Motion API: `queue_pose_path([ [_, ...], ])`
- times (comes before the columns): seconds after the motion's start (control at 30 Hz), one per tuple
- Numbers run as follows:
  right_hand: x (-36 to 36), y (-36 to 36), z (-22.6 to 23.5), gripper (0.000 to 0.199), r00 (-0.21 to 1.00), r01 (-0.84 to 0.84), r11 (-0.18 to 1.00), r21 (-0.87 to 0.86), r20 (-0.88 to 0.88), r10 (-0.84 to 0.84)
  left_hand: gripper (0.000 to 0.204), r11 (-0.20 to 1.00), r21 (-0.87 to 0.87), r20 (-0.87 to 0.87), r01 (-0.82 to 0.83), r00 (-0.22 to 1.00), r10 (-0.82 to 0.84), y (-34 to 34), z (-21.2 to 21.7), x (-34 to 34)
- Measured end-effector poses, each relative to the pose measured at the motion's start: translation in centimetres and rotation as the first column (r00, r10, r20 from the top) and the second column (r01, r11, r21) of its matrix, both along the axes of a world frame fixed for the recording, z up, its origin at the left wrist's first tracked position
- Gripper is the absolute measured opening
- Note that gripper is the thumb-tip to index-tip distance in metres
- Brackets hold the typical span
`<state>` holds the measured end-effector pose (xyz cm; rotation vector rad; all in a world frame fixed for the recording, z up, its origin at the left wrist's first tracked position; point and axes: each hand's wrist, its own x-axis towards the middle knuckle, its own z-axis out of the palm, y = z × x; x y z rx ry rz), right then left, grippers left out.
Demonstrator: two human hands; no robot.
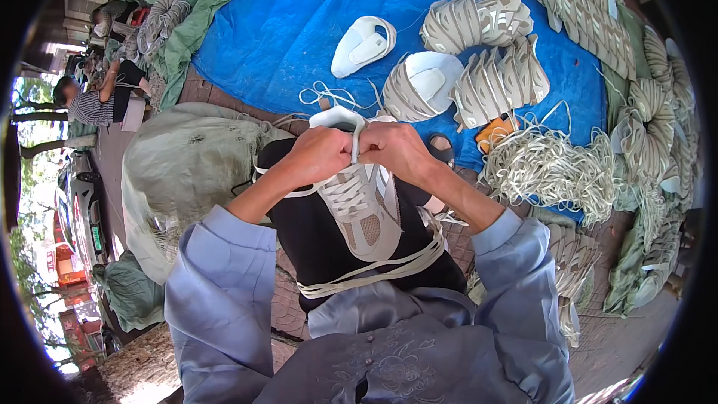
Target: The person threads a white shoelace through the eyelets of a white sneaker held in their lap. They repeatedly pull the lace ends to tighten the lacing and adjust the fit, working on a single shoe throughout the clip.
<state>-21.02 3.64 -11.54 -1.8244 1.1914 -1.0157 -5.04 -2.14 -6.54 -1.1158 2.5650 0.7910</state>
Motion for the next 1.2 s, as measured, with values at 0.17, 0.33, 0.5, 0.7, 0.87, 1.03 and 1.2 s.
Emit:
queue_pose_path([
  [0.17,-0.7,-0.1,1.0,0.009,0.993,-0.034,0.981,0.190,0.115,0.012,0.012,0.852,0.510,0.061,-0.119,0.993,0.102,-0.7,3.7,0.9],
  [0.33,-0.9,0.1,0.5,0.010,0.968,-0.035,0.993,0.110,0.252,0.006,0.014,0.441,0.886,-0.273,-0.143,0.608,0.746,2.8,11.1,5.7],
  [0.5,5.0,2.9,5.1,0.013,0.991,-0.123,0.942,-0.314,-0.081,0.102,0.010,0.439,0.899,-0.383,0.000,0.489,0.784,5.8,9.2,4.6],
  [0.7,1.4,1.2,5.2,0.015,0.855,-0.104,0.965,0.241,0.517,-0.037,0.010,0.565,0.824,-0.566,0.040,0.077,0.821,4.6,6.9,6.6],
  [0.87,-7.9,-2.5,6.8,0.024,0.607,-0.023,0.930,0.367,0.744,-0.279,0.011,0.522,0.668,-0.156,0.530,-0.586,0.795,2.8,4.5,13.1],
  [1.03,-13.5,-4.2,5.2,0.020,0.517,0.122,0.893,0.432,0.740,-0.429,0.016,0.602,0.793,-0.466,-0.090,-0.725,0.507,1.1,0.5,21.6],
  [1.2,-16.8,-4.8,5.4,0.020,0.894,0.396,0.881,0.258,0.109,-0.434,0.020,0.391,0.849,-0.523,-0.357,-0.679,0.515,1.0,-3.5,28.2],
])
